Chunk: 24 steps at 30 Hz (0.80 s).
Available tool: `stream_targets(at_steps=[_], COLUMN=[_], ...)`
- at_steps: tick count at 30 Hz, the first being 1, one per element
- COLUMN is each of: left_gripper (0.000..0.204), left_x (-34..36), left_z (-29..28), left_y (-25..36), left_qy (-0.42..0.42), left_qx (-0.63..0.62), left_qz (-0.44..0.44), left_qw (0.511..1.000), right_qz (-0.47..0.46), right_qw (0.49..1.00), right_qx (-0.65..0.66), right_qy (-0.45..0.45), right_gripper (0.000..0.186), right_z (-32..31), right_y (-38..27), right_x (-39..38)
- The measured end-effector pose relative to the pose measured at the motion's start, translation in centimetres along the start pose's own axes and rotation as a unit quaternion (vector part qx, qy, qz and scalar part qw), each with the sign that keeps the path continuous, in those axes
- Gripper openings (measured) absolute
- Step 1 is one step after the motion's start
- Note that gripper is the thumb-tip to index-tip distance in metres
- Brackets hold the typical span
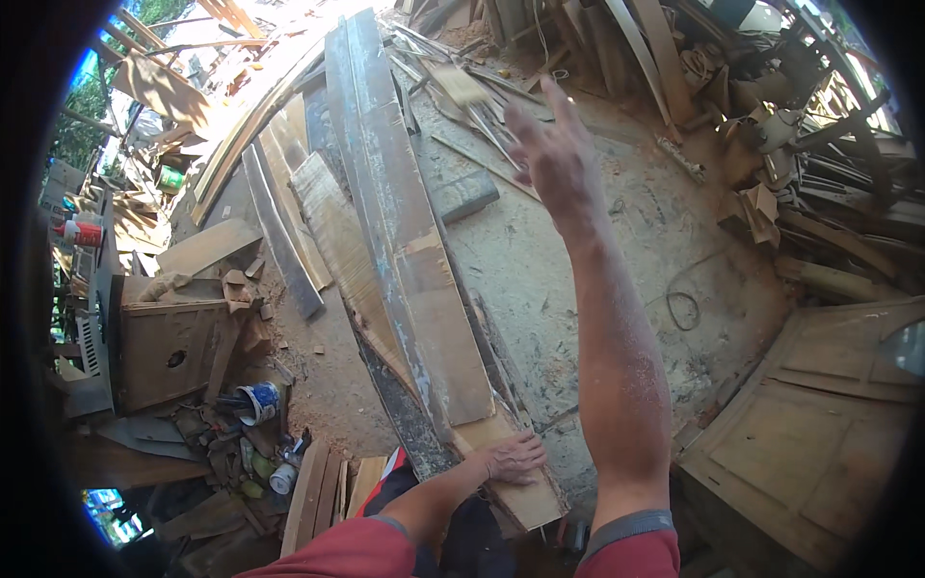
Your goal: The person measures a wooden plank using a tape measure and then cuts it with a circular saw.
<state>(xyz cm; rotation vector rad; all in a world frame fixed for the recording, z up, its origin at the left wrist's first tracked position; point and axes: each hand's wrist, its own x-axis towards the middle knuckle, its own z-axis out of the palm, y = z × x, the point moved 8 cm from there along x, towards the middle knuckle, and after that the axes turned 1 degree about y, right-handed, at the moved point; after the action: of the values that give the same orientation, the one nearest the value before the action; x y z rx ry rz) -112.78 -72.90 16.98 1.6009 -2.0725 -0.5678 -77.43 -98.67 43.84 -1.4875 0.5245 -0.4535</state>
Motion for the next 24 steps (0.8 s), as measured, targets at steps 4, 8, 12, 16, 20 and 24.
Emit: stream_targets(at_steps=[4,8,12,16,20,24], left_gripper=[0.052,0.055,0.064,0.038,0.028,0.013], left_x=[2.2,1.6,-2.0,-10.3,-23.0,-29.6], left_z=[-0.6,-1.4,-2.9,-3.8,-9.8,-22.5], left_y=[0.8,1.1,3.6,9.4,1.2,-12.1], left_qy=[-0.034,-0.054,0.044,-0.048,-0.059,0.257], left_qx=[-0.026,-0.084,-0.153,-0.312,-0.346,-0.212], left_qz=[0.019,0.044,0.089,0.024,-0.282,-0.478], left_qw=[0.999,0.994,0.983,0.949,0.893,0.812], right_qz=[-0.191,-0.008,0.055,0.132,0.134,0.143], right_qw=[0.974,0.971,0.881,0.78,0.787,0.876], right_qx=[-0.121,-0.239,-0.449,-0.6,-0.599,-0.456], right_qy=[0.024,-0.029,-0.139,-0.118,-0.062,0.063], right_gripper=[0.066,0.048,0.097,0.112,0.116,0.091], right_z=[3.9,5.0,9.1,10.6,11.1,5.3], right_y=[-10.1,2.9,15.8,19.2,19.7,23.9], right_x=[3.4,-2.9,-17.5,-25.3,-26.1,-26.5])
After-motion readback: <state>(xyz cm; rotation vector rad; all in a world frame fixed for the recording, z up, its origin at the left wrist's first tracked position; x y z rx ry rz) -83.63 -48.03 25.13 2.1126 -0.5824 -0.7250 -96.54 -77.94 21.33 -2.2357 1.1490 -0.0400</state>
